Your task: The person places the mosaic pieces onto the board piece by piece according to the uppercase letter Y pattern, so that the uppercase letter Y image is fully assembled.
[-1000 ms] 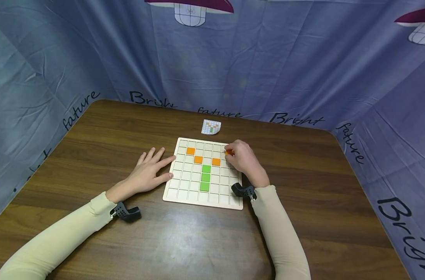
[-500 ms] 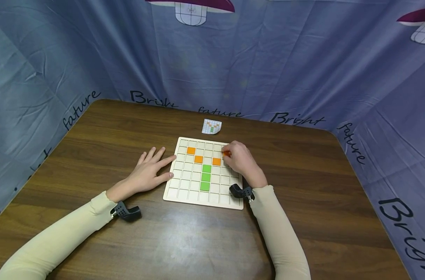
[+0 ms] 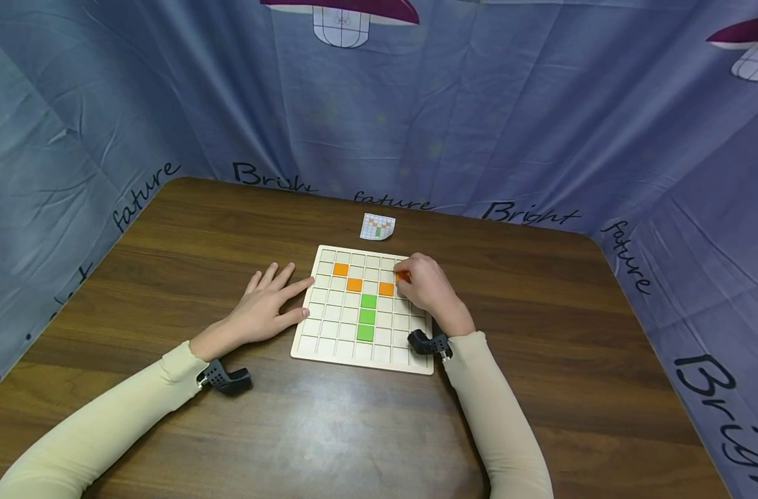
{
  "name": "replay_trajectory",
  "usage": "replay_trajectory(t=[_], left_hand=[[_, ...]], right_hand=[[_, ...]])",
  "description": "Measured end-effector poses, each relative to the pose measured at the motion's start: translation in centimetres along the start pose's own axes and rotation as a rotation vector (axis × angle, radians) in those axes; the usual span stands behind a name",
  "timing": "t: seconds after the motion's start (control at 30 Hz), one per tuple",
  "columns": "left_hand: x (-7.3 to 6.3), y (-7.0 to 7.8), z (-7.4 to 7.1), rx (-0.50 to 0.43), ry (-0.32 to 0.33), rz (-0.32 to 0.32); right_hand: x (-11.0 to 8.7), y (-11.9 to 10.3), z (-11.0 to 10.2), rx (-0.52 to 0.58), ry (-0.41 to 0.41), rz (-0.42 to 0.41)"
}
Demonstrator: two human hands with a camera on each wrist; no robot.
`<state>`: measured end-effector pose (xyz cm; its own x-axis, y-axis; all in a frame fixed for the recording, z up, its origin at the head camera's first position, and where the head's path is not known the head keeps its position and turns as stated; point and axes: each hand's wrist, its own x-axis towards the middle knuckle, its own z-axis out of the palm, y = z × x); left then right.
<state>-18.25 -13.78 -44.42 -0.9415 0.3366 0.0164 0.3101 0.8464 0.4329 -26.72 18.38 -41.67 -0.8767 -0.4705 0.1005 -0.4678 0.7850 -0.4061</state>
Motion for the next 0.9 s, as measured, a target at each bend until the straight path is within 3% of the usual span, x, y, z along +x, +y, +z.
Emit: replay_trajectory(t=[0.9], left_hand=[[0.12, -0.06, -0.02, 0.007, 0.002, -0.003]], right_hand=[[0.11, 0.02, 0.03, 0.006, 0.013, 0.026]])
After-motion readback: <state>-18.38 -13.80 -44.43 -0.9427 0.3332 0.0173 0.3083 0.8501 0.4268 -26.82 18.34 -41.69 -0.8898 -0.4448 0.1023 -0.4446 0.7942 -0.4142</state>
